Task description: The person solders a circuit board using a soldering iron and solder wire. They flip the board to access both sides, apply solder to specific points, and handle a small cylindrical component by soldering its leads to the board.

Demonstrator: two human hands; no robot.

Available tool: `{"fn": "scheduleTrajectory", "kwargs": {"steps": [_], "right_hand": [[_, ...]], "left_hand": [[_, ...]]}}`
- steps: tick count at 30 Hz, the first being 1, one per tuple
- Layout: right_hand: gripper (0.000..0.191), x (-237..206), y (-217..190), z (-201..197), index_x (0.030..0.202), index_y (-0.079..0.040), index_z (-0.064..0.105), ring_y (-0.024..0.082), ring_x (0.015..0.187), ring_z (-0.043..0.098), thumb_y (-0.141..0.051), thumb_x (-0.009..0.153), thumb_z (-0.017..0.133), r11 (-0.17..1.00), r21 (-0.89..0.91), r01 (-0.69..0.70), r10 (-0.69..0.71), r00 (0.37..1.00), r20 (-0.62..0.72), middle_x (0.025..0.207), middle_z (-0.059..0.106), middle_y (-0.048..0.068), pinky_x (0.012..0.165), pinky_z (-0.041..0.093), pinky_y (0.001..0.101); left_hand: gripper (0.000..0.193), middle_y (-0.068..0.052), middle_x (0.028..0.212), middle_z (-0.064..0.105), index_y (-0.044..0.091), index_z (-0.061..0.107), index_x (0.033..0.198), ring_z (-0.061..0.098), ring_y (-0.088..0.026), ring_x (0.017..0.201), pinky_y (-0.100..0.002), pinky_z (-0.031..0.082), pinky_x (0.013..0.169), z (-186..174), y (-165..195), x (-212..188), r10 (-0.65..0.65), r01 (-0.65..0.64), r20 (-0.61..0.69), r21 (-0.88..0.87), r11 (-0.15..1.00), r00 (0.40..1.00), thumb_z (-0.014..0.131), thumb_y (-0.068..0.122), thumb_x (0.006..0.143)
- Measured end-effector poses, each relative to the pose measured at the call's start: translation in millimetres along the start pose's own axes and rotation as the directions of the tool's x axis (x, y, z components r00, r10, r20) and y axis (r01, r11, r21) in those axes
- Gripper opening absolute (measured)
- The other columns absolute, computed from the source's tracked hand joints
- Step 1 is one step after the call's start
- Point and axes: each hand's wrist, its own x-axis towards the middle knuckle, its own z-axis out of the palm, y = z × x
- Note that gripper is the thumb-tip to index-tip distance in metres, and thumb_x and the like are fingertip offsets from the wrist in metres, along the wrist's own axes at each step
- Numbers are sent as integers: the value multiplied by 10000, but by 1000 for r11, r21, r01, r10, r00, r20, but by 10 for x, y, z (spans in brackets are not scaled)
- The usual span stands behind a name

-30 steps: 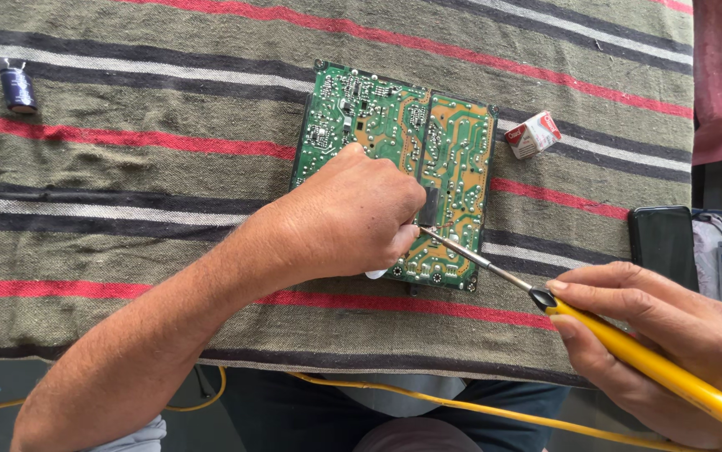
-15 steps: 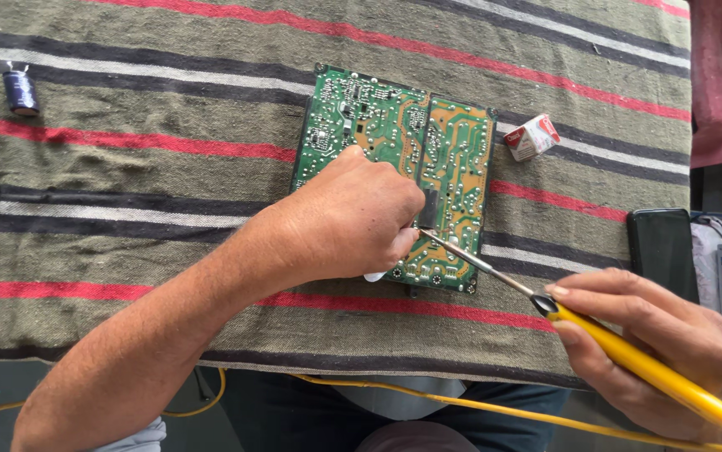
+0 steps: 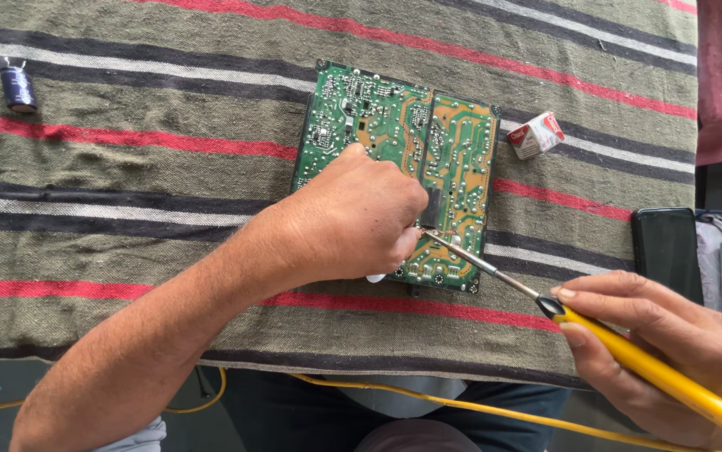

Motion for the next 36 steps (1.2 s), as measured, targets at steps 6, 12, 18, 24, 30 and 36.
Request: {"fn": "scheduleTrajectory", "kwargs": {"steps": [6,12,18,24,30,36], "right_hand": [[177,114,-116,-38,1031,-35,727,123,807,727,-90,866,761,999,21,-27,27,1000,1,1038,775,96,683,595,215],[217,370,-387,-208,1017,-46,747,126,743,722,-139,823,777,994,-106,-12,29,986,164,988,787,81,607,581,221],[286,587,-643,-258,1053,-96,748,118,803,787,-236,812,807,972,-170,164,-101,939,329,1004,749,58,679,585,251],[213,725,-666,-257,1022,-95,768,134,822,744,-213,846,796,964,-164,209,-154,944,292,989,767,55,715,588,260],[241,873,-456,-336,1081,-81,787,86,762,748,-201,871,789,991,-116,72,-26,933,358,1000,758,32,658,593,219],[236,800,-420,-317,1040,-71,817,128,657,749,-174,828,810,975,-169,-142,189,933,305,863,758,47,579,596,255]], "left_hand": [[260,-89,627,698,84,707,689,707,-310,663,-481,510,760,-12,14,-30,16,-17,-15,-38,999,1000,657,250,883],[265,-62,600,706,86,693,673,721,-293,662,-476,539,742,-27,35,-51,49,-49,3,-47,998,999,659,248,879],[221,-70,664,709,94,701,711,719,-288,698,-467,542,750,-39,20,-76,65,-66,-19,-91,994,998,706,261,855],[213,-80,717,728,97,709,779,723,-299,755,-488,519,779,-21,-5,-104,75,-76,-10,-56,996,997,705,286,878],[205,-135,799,726,71,692,889,709,-369,831,-519,537,753,6,-61,-139,57,-65,-114,-63,996,992,720,274,888],[211,-150,815,728,61,690,919,703,-389,838,-530,538,747,40,-57,-107,26,-39,-126,-105,994,992,722,267,886]]}}
